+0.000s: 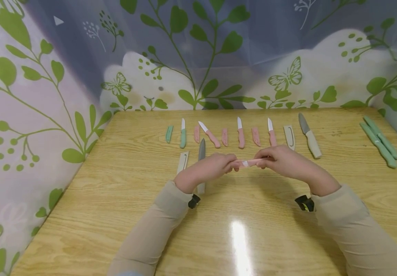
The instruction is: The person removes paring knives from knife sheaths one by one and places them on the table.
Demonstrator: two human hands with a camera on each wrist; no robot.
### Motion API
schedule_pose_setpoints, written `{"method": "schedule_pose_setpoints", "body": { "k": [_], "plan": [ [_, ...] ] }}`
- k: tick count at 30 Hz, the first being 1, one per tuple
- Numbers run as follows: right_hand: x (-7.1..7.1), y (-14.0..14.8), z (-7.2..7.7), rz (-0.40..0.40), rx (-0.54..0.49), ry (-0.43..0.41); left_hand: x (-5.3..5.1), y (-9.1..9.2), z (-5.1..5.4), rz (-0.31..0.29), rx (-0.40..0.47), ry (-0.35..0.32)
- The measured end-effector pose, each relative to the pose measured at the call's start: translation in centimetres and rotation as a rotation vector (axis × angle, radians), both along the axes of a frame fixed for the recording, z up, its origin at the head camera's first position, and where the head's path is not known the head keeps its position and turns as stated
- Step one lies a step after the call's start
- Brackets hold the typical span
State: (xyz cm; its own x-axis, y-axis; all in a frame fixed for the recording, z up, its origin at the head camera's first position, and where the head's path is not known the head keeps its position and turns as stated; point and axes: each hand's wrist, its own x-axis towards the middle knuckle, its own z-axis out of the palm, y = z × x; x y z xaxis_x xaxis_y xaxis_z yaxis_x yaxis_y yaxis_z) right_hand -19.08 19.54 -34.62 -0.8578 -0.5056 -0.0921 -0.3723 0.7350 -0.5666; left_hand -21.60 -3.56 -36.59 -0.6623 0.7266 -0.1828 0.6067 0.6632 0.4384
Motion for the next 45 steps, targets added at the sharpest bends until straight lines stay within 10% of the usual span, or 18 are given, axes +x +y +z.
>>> {"method": "schedule_pose_setpoints", "body": {
  "k": [45],
  "plan": [
    [-0.20,0.62,-0.05,-0.013,-0.023,0.014,-0.35,-0.42,-0.31,0.007,0.040,-0.025]
  ]
}}
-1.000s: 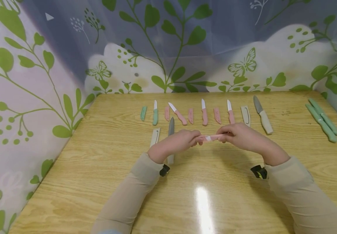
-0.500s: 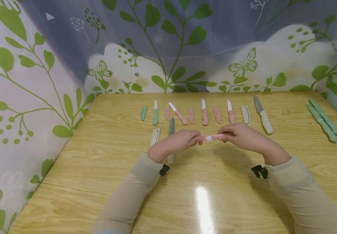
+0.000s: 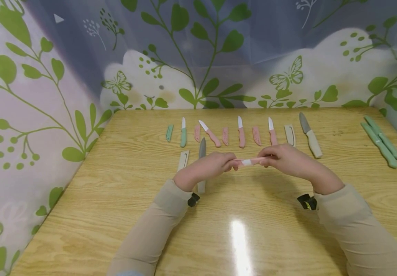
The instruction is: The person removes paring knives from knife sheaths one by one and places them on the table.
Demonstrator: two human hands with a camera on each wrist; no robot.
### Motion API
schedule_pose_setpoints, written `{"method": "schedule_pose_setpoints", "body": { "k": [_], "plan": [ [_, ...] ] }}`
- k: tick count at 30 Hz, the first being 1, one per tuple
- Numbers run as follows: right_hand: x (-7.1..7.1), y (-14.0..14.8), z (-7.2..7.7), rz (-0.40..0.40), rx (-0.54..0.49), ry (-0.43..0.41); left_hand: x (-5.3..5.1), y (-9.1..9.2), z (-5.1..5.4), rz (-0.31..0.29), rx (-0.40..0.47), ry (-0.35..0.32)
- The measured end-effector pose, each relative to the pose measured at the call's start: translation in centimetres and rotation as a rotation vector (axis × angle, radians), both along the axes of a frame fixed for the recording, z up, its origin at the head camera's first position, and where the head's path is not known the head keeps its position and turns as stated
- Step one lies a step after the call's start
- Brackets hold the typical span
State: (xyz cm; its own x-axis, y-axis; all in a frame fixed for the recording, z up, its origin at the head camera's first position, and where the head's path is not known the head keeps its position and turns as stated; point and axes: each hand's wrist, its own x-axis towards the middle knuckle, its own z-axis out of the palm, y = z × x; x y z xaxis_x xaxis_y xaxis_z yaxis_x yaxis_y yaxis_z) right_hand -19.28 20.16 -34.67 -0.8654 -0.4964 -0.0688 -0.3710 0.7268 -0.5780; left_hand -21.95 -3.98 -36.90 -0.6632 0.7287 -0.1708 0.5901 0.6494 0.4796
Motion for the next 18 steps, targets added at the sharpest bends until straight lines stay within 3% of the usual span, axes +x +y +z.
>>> {"method": "schedule_pose_setpoints", "body": {
  "k": [18],
  "plan": [
    [-0.06,0.17,0.12,-0.014,0.024,0.017,-0.08,-0.01,0.14,0.021,0.014,-0.024]
  ]
}}
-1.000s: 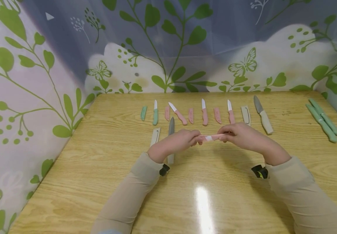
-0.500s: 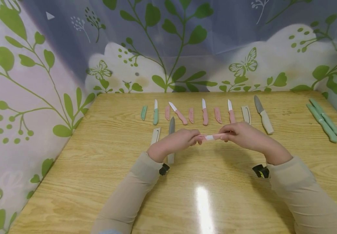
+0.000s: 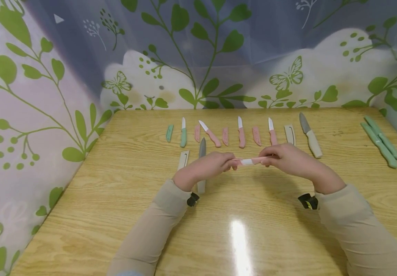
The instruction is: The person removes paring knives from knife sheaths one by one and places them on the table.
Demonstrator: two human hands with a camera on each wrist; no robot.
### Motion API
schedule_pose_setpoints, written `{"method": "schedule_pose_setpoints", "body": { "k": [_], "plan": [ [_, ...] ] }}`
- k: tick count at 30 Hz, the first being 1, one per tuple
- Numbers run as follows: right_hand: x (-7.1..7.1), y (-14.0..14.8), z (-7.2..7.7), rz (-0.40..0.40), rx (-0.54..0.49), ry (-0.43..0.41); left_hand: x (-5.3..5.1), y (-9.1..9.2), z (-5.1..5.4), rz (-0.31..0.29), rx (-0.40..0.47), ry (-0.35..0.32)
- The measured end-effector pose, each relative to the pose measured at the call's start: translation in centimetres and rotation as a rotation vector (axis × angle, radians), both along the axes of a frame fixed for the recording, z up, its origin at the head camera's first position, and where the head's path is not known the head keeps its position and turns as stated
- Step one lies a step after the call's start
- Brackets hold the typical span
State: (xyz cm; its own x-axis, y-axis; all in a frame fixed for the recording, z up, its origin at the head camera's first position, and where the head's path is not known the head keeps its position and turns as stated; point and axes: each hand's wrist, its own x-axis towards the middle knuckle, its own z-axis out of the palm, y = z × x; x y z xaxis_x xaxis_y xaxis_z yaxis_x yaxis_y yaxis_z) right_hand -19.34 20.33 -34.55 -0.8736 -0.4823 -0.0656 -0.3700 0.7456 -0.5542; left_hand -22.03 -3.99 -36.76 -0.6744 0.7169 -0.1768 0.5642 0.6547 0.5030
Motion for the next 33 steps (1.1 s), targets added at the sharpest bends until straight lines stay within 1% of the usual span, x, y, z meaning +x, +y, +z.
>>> {"method": "schedule_pose_setpoints", "body": {
  "k": [4,7,18,25,33],
  "plan": [
    [-0.05,0.00,-0.02,0.001,0.004,-0.001,-0.11,-0.05,-0.06,-0.019,0.000,0.032],
    [-0.09,0.02,-0.05,-0.001,0.001,-0.009,-0.13,-0.07,-0.10,-0.022,-0.005,0.035],
    [-0.07,0.16,-0.05,-0.006,-0.020,-0.021,-0.13,-0.09,-0.04,-0.019,-0.011,0.030],
    [-0.18,0.28,0.16,-0.010,-0.008,-0.026,-0.24,-0.21,0.09,-0.008,-0.017,0.018],
    [-0.26,0.46,0.04,-0.021,-0.004,-0.037,-0.25,-0.25,0.06,0.007,-0.013,-0.001]
  ]
}}
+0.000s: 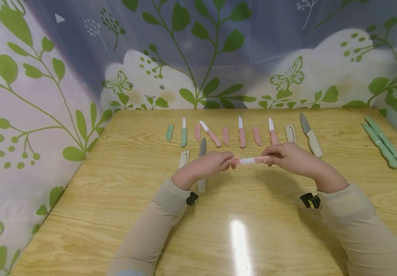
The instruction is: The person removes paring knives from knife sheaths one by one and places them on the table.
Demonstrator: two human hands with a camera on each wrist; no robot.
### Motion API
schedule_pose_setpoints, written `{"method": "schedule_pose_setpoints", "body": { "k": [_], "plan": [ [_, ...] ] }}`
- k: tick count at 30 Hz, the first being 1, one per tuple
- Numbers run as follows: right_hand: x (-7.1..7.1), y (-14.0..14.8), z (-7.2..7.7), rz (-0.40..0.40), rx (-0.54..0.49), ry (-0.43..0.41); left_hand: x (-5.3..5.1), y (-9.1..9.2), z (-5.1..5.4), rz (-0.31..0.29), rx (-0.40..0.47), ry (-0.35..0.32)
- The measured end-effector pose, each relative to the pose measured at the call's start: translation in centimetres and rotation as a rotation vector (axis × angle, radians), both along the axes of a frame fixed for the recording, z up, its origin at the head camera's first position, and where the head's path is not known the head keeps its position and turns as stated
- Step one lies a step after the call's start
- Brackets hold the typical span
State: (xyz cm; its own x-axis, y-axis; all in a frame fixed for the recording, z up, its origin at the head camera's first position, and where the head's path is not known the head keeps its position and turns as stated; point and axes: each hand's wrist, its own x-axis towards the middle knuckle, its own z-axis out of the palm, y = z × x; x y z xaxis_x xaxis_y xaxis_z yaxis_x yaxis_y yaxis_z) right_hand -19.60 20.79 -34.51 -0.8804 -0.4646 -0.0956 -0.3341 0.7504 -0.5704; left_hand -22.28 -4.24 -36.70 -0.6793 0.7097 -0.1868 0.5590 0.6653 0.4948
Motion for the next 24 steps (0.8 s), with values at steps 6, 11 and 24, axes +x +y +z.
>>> {"method": "schedule_pose_setpoints", "body": {
  "k": [6,11,24],
  "plan": [
    [0.00,0.09,-0.04,0.001,-0.003,0.003,0.02,-0.06,0.02,-0.004,0.007,-0.002],
    [-0.01,0.23,-0.07,0.011,-0.008,0.012,-0.04,-0.10,-0.05,-0.012,-0.001,0.018],
    [0.01,0.36,0.01,0.006,0.000,0.003,-0.04,-0.07,-0.10,-0.016,-0.015,0.024]
  ]
}}
